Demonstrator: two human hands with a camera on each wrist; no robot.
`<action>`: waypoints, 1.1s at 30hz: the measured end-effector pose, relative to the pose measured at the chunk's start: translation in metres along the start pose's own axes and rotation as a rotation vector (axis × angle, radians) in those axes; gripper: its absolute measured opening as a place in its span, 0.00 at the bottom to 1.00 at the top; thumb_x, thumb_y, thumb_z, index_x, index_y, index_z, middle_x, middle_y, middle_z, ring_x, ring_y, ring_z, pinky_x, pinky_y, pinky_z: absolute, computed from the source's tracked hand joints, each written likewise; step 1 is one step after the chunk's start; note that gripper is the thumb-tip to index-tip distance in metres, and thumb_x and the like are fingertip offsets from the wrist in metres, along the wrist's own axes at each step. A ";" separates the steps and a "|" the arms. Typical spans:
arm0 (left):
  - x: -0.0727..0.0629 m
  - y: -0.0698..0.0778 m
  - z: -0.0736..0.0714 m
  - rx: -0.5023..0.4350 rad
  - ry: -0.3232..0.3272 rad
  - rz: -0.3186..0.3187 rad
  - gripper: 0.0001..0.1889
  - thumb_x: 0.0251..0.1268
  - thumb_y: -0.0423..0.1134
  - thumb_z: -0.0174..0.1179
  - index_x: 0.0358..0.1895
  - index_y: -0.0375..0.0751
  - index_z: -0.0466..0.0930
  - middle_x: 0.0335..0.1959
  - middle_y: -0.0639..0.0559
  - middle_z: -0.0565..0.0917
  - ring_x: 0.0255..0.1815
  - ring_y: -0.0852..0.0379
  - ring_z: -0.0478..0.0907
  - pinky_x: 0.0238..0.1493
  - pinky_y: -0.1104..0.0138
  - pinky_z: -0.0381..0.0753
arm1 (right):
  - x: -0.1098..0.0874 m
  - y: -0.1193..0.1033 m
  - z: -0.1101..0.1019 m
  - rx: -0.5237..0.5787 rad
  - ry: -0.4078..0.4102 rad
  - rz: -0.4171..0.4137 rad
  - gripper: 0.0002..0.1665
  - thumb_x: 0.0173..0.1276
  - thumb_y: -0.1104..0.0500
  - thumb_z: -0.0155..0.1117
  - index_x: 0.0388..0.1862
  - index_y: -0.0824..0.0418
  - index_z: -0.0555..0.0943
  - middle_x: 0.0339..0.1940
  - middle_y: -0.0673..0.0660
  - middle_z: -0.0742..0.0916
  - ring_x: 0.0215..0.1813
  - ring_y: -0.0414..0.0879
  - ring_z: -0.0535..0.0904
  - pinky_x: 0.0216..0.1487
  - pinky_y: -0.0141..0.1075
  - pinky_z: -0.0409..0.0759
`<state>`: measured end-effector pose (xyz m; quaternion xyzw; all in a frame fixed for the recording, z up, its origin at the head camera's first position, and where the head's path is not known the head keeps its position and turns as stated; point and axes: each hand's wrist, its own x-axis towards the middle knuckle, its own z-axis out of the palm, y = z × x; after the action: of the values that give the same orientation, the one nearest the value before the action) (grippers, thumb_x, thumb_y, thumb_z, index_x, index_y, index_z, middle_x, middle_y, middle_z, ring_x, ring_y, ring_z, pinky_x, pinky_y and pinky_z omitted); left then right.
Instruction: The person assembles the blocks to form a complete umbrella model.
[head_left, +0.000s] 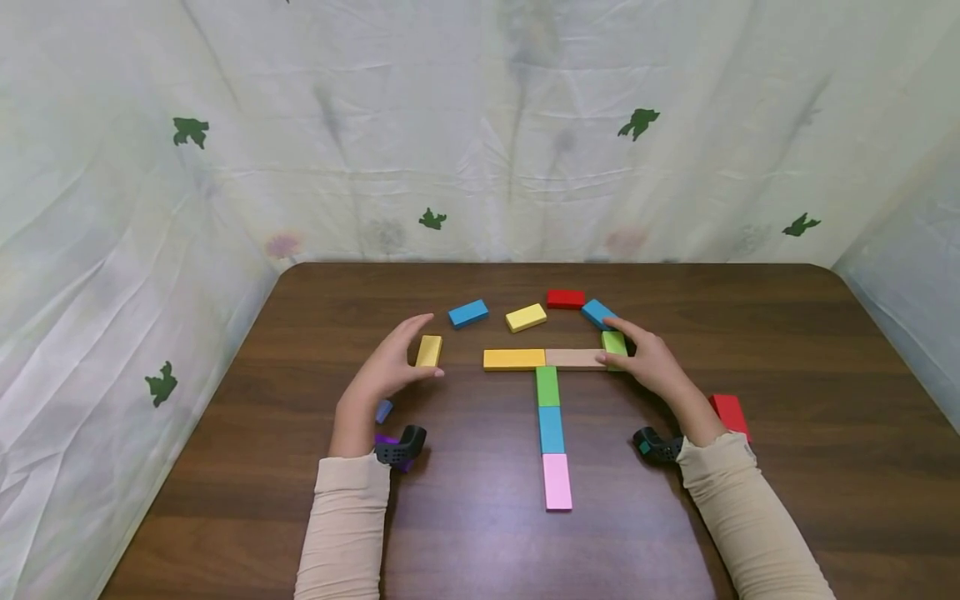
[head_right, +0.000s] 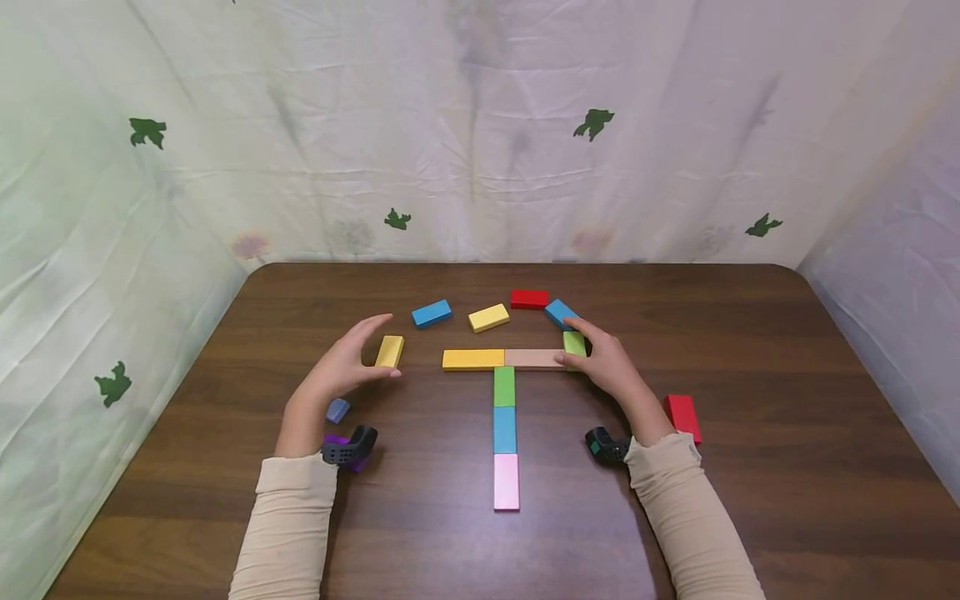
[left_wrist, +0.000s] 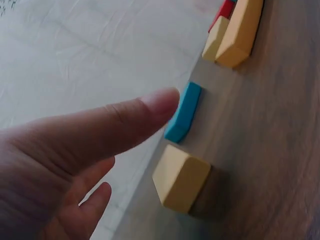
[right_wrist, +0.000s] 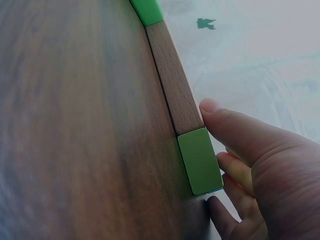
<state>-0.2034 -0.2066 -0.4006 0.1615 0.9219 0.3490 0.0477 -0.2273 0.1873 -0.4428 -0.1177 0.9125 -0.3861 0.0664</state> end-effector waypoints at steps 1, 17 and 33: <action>0.000 -0.002 0.000 0.001 -0.006 -0.009 0.44 0.47 0.42 0.69 0.68 0.38 0.53 0.67 0.43 0.57 0.66 0.46 0.52 0.62 0.52 0.54 | 0.000 0.000 0.000 0.002 0.000 0.001 0.43 0.58 0.44 0.63 0.68 0.57 0.60 0.66 0.64 0.64 0.65 0.60 0.56 0.59 0.56 0.57; 0.000 -0.020 0.007 0.036 -0.068 -0.077 0.41 0.50 0.39 0.67 0.67 0.34 0.54 0.65 0.38 0.58 0.64 0.43 0.55 0.62 0.52 0.54 | 0.000 0.001 -0.001 0.009 0.000 -0.004 0.44 0.56 0.41 0.62 0.68 0.57 0.61 0.66 0.63 0.64 0.66 0.59 0.56 0.59 0.55 0.57; 0.001 -0.021 0.009 0.027 0.020 -0.043 0.35 0.52 0.39 0.65 0.63 0.34 0.61 0.61 0.39 0.64 0.61 0.45 0.60 0.60 0.53 0.58 | -0.001 0.001 -0.001 0.015 0.004 -0.011 0.43 0.57 0.42 0.62 0.68 0.57 0.61 0.66 0.63 0.64 0.66 0.60 0.56 0.59 0.56 0.57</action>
<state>-0.2084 -0.2157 -0.4209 0.1390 0.9302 0.3368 0.0437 -0.2272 0.1890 -0.4427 -0.1214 0.9090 -0.3937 0.0634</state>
